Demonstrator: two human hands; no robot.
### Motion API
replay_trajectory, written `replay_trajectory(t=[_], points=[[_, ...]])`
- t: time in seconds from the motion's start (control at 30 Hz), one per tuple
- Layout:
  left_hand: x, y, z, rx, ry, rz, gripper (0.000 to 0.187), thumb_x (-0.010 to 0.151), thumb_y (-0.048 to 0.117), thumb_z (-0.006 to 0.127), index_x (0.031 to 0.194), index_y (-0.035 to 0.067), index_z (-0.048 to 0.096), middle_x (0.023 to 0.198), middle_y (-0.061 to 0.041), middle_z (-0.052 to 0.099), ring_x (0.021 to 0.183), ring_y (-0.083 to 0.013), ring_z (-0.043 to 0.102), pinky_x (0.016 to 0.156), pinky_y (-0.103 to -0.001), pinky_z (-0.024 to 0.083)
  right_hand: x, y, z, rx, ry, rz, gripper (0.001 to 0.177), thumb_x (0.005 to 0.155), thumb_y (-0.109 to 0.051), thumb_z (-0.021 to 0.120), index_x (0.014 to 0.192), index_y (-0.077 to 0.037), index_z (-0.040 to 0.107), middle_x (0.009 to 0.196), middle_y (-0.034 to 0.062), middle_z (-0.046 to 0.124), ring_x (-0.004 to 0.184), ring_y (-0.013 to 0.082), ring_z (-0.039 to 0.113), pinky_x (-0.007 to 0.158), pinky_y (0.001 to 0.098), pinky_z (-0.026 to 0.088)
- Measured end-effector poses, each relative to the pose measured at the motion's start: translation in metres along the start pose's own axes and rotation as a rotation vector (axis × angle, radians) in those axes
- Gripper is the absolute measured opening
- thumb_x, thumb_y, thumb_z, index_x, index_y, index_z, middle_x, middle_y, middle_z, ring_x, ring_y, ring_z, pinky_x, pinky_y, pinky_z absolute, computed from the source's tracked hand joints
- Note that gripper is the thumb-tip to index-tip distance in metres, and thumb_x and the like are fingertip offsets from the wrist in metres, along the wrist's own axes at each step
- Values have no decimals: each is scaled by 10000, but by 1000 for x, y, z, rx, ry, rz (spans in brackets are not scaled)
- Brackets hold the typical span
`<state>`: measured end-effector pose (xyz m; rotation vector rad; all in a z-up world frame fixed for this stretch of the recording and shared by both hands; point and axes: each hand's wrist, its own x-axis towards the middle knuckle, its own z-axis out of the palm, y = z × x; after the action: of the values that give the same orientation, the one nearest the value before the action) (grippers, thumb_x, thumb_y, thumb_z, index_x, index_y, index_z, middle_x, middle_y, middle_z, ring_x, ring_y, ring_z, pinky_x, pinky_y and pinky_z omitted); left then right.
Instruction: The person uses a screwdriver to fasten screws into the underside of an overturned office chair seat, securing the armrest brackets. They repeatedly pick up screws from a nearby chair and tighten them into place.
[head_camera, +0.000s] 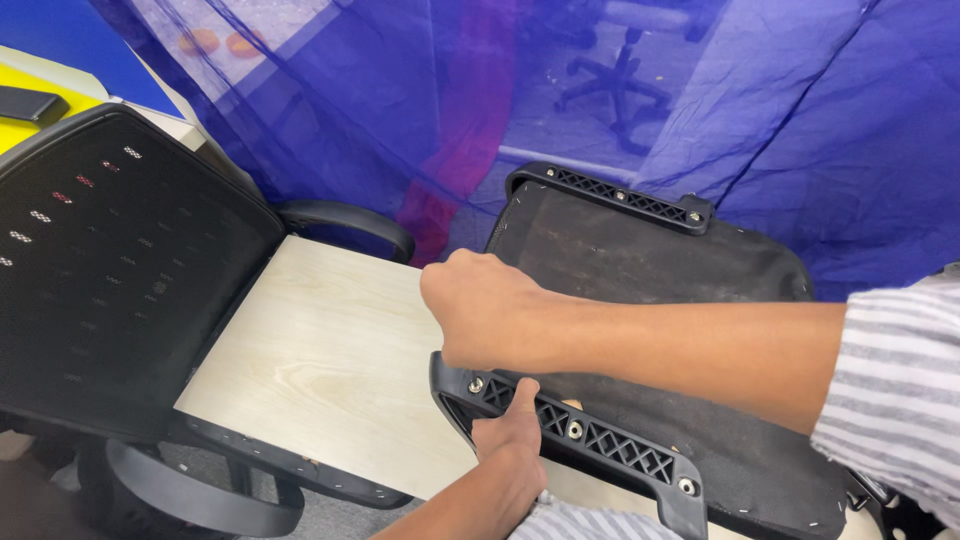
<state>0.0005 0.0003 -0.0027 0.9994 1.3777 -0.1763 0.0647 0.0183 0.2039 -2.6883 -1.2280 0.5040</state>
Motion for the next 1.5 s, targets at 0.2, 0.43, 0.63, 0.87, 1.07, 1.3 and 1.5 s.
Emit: replay_trajectory(t=[0.2, 0.43, 0.63, 0.87, 1.07, 1.3, 1.5], points=[[7, 0, -5, -105, -81, -60, 621, 685, 298, 865, 1205, 7, 690, 1123, -127, 725, 972, -293, 687, 854, -494, 575, -10, 17, -6, 147, -110, 281, 131, 715, -90, 751, 733, 34, 711, 614, 114, 721, 632, 220, 777, 621, 326, 612], [24, 3, -3, -230, -198, -88, 690, 638, 276, 876, 1216, -45, 680, 1201, -162, 729, 1018, -306, 708, 881, -468, 554, -40, 92, 16, 786, 77, 640, 250, 822, -257, 784, 885, -16, 803, 745, 56, 748, 663, 125, 658, 627, 312, 514], [31, 12, -12, -226, -215, -136, 783, 664, 401, 885, 1298, 20, 629, 1262, -135, 680, 1085, -302, 671, 924, -497, 510, -115, 141, 94, 1501, 380, 892, 360, 906, -298, 685, 1186, -79, 742, 1026, 13, 753, 833, 103, 620, 799, 314, 541], [35, 4, -13, -112, -140, -13, 778, 704, 432, 890, 1277, -10, 605, 1258, -128, 666, 1111, -263, 648, 934, -450, 507, -205, 157, 163, 1787, 683, 1100, 332, 988, -264, 586, 1236, -55, 655, 1159, 68, 740, 937, 154, 655, 847, 350, 536], [25, -21, -10, -63, -67, 174, 834, 739, 522, 821, 1290, -27, 521, 1289, -149, 642, 1142, -267, 652, 968, -443, 536, -250, 151, 191, 1929, 708, 1240, 343, 1042, -381, 472, 1136, -88, 625, 1188, 116, 741, 978, 198, 665, 882, 381, 522], [11, -53, -9, -74, -138, 122, 855, 861, 660, 616, 1384, -5, 491, 1346, -173, 576, 1181, -337, 607, 1018, -446, 501, -284, 152, 216, 2077, 682, 1234, 333, 1071, -362, 296, 995, -132, 524, 971, 139, 734, 769, 191, 590, 714, 352, 499], [2, -70, -11, 4, -178, 196, 775, 839, 600, 650, 1295, -26, 616, 1250, -161, 649, 1171, -298, 633, 968, -445, 508, -300, 164, 229, 2097, 668, 1225, 249, 964, -394, 471, 923, -152, 509, 671, 5, 492, 557, 123, 402, 505, 275, 327]])
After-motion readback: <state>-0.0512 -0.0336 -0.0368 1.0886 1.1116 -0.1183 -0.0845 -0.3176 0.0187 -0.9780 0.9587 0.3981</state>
